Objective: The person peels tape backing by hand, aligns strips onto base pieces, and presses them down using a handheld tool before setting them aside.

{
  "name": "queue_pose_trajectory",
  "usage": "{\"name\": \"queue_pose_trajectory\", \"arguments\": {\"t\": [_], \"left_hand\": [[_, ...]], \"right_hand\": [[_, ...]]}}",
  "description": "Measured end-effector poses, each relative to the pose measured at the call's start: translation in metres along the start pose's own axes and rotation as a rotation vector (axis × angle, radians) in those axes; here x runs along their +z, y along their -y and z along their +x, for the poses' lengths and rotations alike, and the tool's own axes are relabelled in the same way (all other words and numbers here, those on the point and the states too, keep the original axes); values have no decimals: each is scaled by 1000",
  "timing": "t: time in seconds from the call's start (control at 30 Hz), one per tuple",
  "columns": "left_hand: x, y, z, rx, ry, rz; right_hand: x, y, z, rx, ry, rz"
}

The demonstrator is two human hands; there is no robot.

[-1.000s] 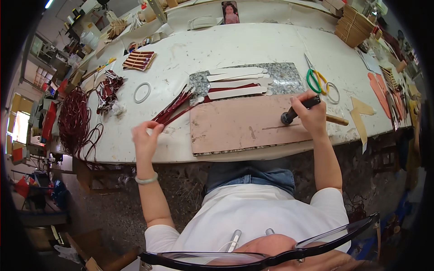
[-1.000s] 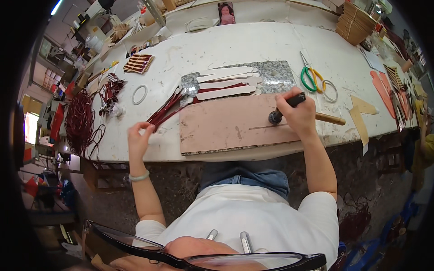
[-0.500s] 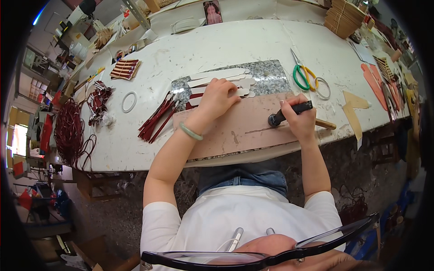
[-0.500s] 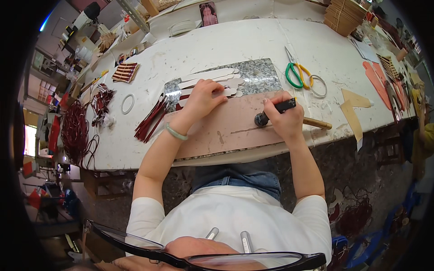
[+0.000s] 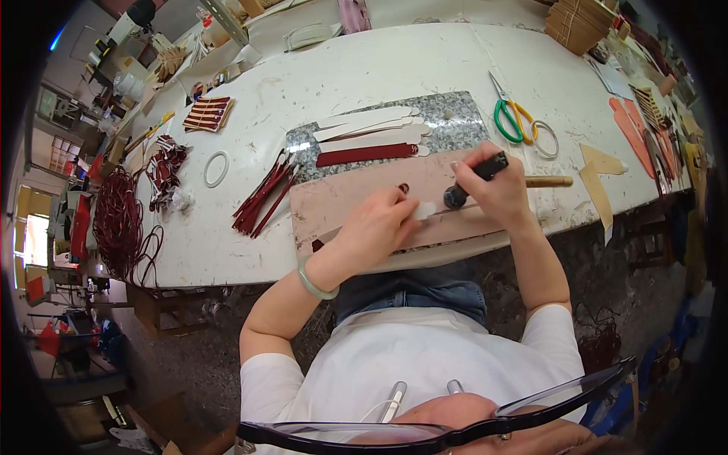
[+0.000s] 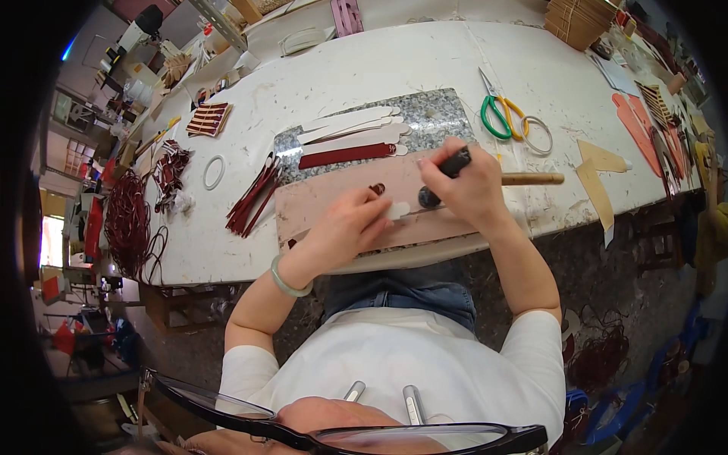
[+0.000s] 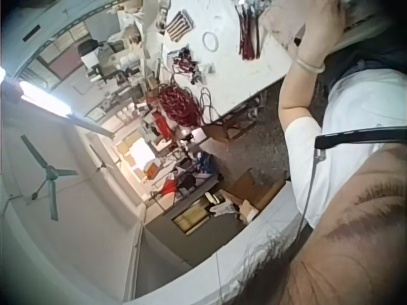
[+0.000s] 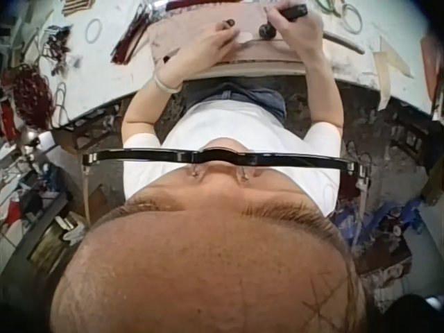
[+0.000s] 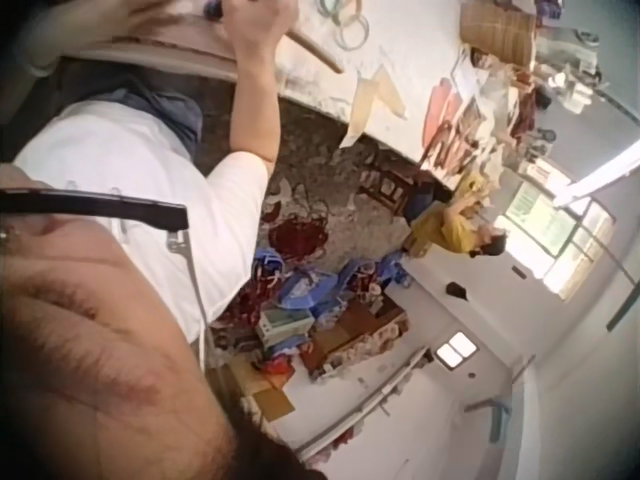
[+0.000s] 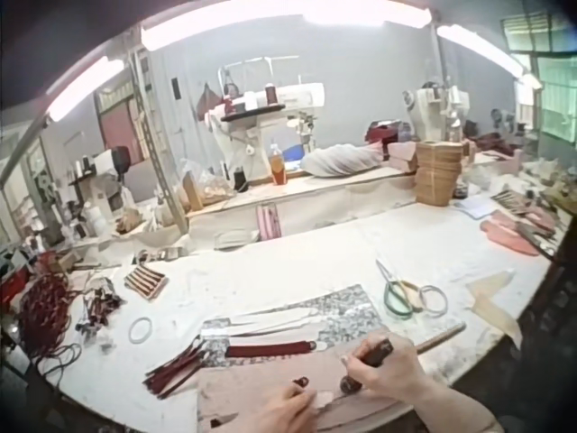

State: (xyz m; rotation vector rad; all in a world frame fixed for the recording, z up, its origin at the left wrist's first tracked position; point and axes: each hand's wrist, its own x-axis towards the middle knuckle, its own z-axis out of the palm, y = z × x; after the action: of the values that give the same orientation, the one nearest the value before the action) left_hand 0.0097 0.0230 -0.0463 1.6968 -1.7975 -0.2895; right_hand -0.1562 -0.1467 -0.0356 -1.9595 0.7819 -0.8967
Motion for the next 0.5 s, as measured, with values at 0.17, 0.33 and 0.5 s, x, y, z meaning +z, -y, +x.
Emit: {"name": "queue_pose_trajectory", "arguments": {"t": [0.17,0.33,0.5], "left_hand": [[12,9,-11,-64,-19,-13],[6,17,-12,27,-3,-67],[-5,24,-4,93,103,-114]], "right_hand": [[18,19,1,-215,142,-79],[22,23,2,-240,169,-122],[16,25,17,-136,63,-17]]}}
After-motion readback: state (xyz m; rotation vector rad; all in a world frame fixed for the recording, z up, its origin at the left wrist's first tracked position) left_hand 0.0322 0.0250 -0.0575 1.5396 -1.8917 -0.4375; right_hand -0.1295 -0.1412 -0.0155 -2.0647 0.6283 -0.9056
